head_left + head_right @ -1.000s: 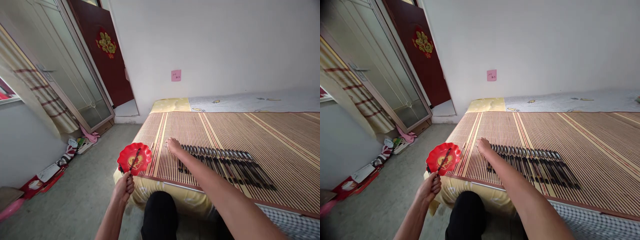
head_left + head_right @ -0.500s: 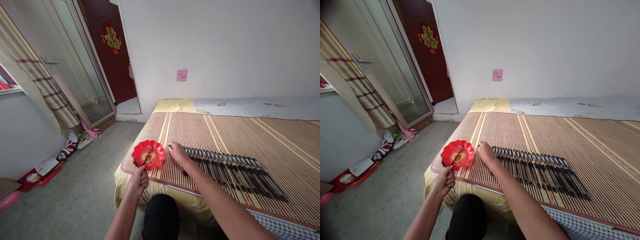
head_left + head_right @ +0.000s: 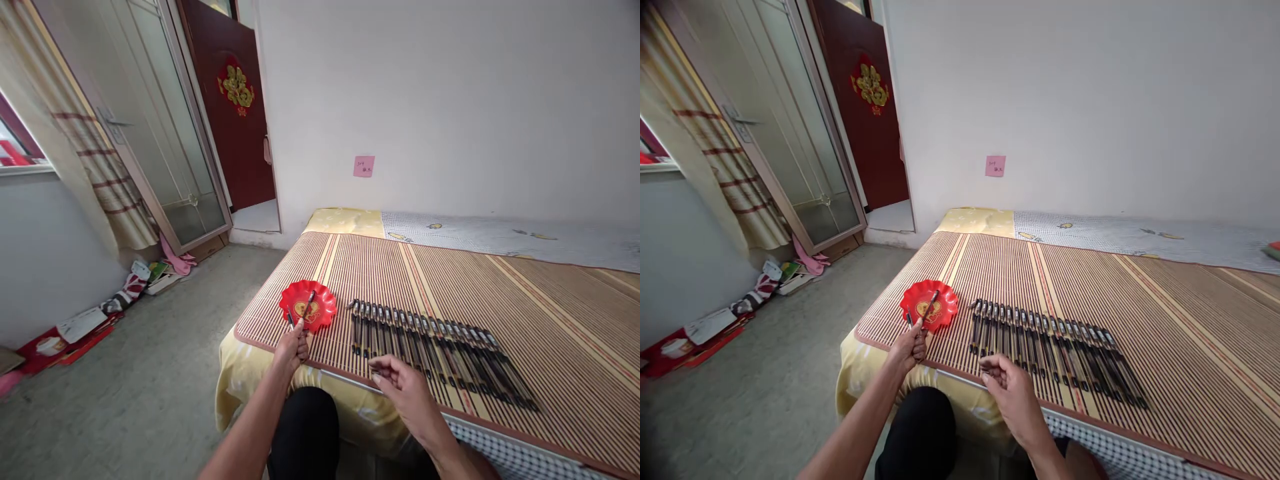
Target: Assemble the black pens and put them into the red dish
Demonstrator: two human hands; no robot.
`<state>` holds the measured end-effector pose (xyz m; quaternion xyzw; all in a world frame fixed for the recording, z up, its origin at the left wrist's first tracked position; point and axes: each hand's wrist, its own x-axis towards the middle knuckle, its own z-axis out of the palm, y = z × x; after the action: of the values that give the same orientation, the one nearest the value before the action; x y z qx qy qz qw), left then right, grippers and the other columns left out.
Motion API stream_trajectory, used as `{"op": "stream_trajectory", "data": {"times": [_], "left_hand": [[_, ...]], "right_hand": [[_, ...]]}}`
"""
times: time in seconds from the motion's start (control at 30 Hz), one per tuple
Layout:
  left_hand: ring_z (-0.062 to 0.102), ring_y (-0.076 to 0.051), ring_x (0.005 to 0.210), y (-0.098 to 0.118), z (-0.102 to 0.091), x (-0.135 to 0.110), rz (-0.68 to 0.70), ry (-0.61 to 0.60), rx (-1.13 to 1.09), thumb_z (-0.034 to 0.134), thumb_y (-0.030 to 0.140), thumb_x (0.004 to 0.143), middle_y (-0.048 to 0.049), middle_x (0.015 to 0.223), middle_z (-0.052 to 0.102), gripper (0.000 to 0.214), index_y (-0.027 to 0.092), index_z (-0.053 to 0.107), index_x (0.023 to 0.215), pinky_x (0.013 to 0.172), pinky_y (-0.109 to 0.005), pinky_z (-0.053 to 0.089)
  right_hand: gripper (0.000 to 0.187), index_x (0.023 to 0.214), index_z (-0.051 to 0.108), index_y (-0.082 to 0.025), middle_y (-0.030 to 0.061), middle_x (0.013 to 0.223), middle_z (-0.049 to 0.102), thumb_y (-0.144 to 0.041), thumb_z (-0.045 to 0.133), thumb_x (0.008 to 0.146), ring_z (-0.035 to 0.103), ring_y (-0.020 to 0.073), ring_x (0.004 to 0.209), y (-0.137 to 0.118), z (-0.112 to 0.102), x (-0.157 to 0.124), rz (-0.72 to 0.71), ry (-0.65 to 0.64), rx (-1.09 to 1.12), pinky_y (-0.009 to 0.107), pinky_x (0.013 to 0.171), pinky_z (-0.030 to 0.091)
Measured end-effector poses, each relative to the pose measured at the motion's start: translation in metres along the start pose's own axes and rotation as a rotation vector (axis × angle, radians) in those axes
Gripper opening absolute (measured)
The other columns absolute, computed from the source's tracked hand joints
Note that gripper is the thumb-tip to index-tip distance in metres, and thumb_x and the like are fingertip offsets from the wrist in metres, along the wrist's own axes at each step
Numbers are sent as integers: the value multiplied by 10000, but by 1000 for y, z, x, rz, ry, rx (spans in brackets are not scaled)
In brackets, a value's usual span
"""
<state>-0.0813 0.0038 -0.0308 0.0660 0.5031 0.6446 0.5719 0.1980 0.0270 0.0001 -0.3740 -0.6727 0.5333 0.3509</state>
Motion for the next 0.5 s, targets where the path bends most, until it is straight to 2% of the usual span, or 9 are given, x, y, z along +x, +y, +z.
{"op": "stream_trajectory", "data": {"times": [0.1, 0.2, 0.3, 0.4, 0.5], "left_hand": [[187, -39, 365, -6, -2, -21, 81, 11, 21, 738, 649, 802, 145, 467, 230, 551, 224, 402, 702, 394, -185, 119], [281, -47, 398, -19, -4, -54, 193, 15, 45, 782, 673, 717, 116, 489, 366, 578, 223, 419, 736, 415, -181, 157], [326, -44, 433, -35, -2, -92, 278, -20, 89, 871, 625, 617, 81, 550, 486, 598, 209, 461, 743, 428, -189, 163], [295, -30, 427, -46, 5, -128, 270, -91, 154, 911, 574, 602, 44, 579, 548, 555, 150, 598, 779, 434, -212, 132], [240, -28, 415, -50, 18, -159, 212, -213, 230, 868, 591, 675, 58, 515, 469, 524, 124, 647, 762, 447, -231, 117]], "right_hand": [[307, 1001, 737, -192, 113, 1011, 763, -435, 740, 813, 731, 279, 977, 0, -4, -12, 17, -31, 42, 403, 904, 578], [360, 973, 736, -188, 86, 901, 751, -519, 727, 831, 726, 253, 858, -5, -6, -23, 31, -90, 46, 370, 801, 580], [425, 904, 722, -180, 46, 775, 701, -600, 695, 843, 676, 202, 704, -10, -6, -34, 70, -142, 51, 316, 667, 546], [453, 877, 707, -173, 23, 724, 662, -621, 715, 813, 629, 171, 651, -15, -6, -42, 99, -143, 88, 284, 612, 508], [423, 909, 707, -171, 22, 751, 667, -574, 753, 791, 632, 169, 697, -27, -10, -50, 66, -100, 145, 286, 661, 519]]}}
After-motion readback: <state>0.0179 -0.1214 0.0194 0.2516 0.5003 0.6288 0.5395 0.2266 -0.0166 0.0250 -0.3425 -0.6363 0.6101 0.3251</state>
